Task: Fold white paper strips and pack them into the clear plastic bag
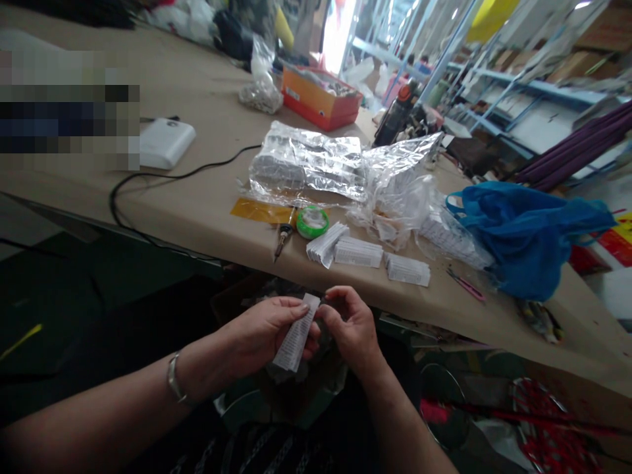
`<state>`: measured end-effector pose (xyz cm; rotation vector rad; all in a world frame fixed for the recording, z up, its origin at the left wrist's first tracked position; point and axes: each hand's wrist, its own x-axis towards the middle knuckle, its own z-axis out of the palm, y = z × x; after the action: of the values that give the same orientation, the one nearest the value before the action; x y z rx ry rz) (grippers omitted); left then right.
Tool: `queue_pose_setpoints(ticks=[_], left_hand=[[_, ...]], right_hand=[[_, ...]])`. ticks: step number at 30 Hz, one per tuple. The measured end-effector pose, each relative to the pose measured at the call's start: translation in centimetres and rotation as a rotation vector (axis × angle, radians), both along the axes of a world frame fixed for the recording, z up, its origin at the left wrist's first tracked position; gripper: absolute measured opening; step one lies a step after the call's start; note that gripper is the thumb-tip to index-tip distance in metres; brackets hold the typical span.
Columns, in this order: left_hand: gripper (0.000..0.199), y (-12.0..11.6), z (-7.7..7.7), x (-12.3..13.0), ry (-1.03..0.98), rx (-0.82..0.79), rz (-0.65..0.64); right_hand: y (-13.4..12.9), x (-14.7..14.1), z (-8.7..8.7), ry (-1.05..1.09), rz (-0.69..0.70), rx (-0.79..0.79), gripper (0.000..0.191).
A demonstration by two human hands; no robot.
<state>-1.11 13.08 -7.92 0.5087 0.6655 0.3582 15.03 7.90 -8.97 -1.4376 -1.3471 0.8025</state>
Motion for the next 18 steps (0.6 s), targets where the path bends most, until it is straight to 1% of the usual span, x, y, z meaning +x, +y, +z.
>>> queue_pose_setpoints(ticks=[2,4,6,9,11,14,16,18], left_hand=[[0.017,-0.3,0.3,0.0,0.013,0.021,-0.025],[0.017,-0.6,0.5,-0.1,0.009,0.026,-0.036],[0.016,-0.7,0.5,-0.3,-0.026,0.016,-0.058],[0.017,-0.8,0.0,-0.6,-0.105,-0.01,-0.118],[0.018,-0.8,-0.6,-0.9,-0.133,-0.024,-0.141],[0.018,-0.8,-1.2,-1.1,-0.132,-0.033,-0.134],[0.018,-0.7,-1.3,-1.3,-0.138,-0.028,-0.14],[0.02,-0.7,-1.3,-1.5,-0.168,-0.012,-0.18]], right_hand=[[0.7,-0.2,0.1,0.169,0.065,-0.168,0.018],[1.0,-0.5,0.0,0.275,0.095,-0.24,0.02],[1.1,-0.9,-0.1,0.351,0.081,-0.258,0.02],[0.7,-1.4,-0.3,0.414,0.054,-0.264,0.018],[0.5,-1.7,-0.3,0.409,0.044,-0.249,0.018],[0.2,-1.8,-0.4,0.379,0.054,-0.242,0.018],[0.2,-1.5,-0.4,0.395,0.105,-0.248,0.018],[0.2,-1.1,-0.3,0.425,0.222,-0.275,0.028]])
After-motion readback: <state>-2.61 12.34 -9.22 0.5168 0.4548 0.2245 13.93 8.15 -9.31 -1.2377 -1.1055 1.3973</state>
